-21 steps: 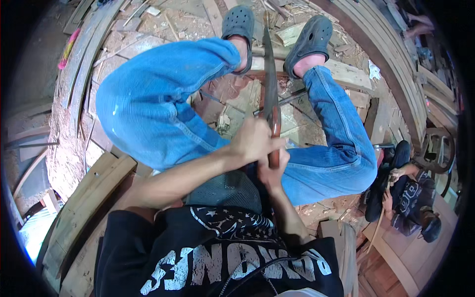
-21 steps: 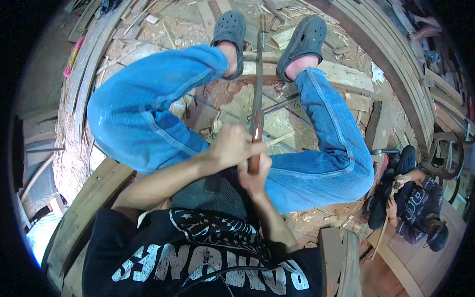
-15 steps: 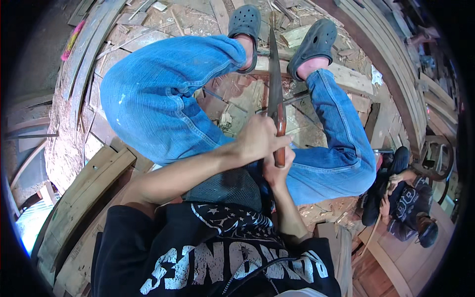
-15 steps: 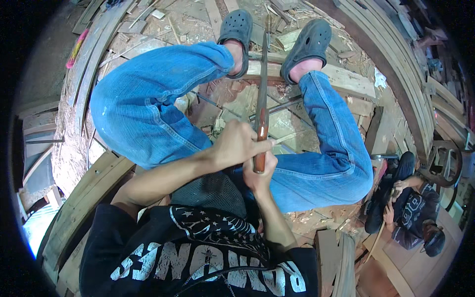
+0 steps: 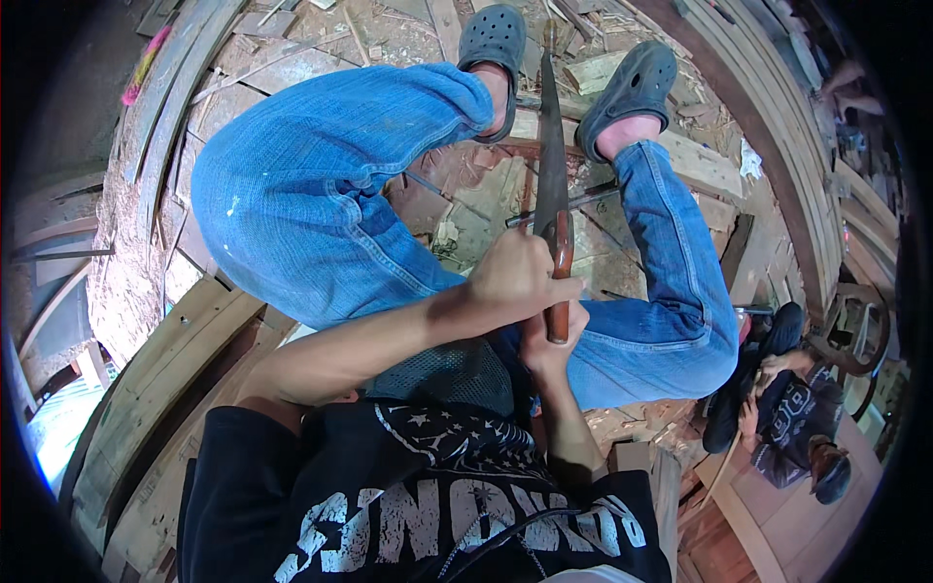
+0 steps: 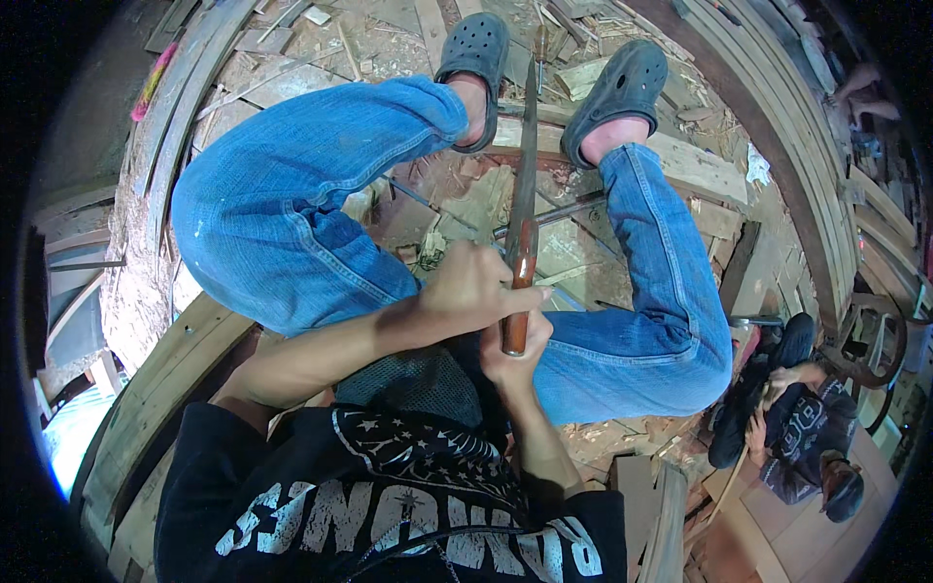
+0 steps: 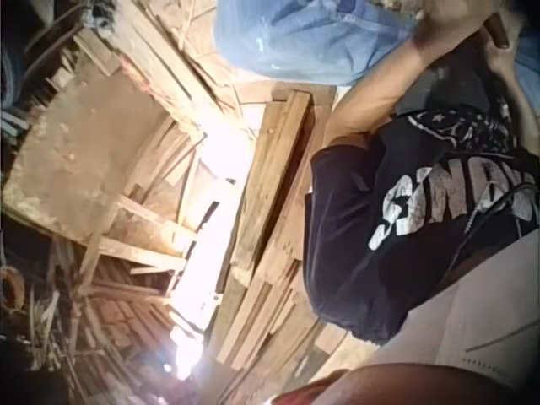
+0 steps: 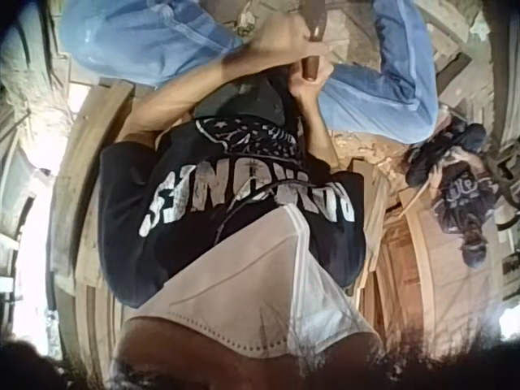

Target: Using a hand saw to cut a strip of wood while sitting on the floor.

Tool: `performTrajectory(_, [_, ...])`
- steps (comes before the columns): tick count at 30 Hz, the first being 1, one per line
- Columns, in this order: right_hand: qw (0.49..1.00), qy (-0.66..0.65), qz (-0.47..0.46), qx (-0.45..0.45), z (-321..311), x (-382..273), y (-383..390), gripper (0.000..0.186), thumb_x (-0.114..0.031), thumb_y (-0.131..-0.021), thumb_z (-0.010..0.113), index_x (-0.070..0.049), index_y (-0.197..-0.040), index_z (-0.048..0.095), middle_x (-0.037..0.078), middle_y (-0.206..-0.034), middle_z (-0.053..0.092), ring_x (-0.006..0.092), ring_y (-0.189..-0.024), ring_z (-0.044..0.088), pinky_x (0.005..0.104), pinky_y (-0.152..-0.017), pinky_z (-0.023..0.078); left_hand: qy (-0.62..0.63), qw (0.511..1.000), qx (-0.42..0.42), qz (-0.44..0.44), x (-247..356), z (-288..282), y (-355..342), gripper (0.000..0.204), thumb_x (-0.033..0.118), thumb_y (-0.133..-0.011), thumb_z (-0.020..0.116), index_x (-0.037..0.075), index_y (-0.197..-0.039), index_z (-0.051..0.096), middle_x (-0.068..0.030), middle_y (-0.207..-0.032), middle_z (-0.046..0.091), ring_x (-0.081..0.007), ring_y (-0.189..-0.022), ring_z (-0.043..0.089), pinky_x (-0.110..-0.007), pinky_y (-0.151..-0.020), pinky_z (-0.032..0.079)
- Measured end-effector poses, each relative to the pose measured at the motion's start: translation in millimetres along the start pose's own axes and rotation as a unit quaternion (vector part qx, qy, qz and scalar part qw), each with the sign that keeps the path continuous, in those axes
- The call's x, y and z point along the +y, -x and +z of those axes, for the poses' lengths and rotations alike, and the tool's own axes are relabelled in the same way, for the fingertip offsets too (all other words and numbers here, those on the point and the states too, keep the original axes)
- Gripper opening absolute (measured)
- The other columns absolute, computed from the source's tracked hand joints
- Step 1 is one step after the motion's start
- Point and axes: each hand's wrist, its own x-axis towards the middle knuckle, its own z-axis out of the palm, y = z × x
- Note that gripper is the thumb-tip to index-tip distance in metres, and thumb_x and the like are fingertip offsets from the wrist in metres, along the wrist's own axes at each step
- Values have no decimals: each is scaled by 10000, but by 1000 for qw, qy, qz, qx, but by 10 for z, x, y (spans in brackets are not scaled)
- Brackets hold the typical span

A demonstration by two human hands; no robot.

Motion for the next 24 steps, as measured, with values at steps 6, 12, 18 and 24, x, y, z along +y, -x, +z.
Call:
performTrajectory(6, [999,34,-7,1,-86,-181,-14,181,-152,-809,598,25,-819,566,34,-663,567,92,-638,510,262,-575,415,73,992,-27,-96,121,-19,-54,136,282,-786,646,164,-732,688,-60,-464,510,-221,-352,495,-326,-332,355])
performTrajectory(12, [999,9,28,22,-97,-165,79,190,-157,-822,597,30,-830,568,31,-695,578,88,-634,507,256,-577,414,124,981,-40,-146,186,-2,-53,190,304,-790,648,123,-741,682,-78,-480,496,-235,-370,512,-356,-374,389])
performTrajectory(18, [999,3,-45,26,58,-87,19,142,-33,-790,593,46,-906,574,43,-693,580,85,-665,534,239,-609,434,213,936,-79,-267,121,-152,-106,348,327,-780,634,37,-587,640,-114,-465,538,-254,-409,558,-337,-401,419])
performTrajectory(24, [999,1,-25,37,55,-126,195,203,-159,-833,594,32,-889,557,37,-711,581,91,-667,525,263,-593,437,167,959,-78,-216,215,-62,42,407,349,-779,633,15,-546,630,-142,-466,543,-270,-419,563,-339,-426,437])
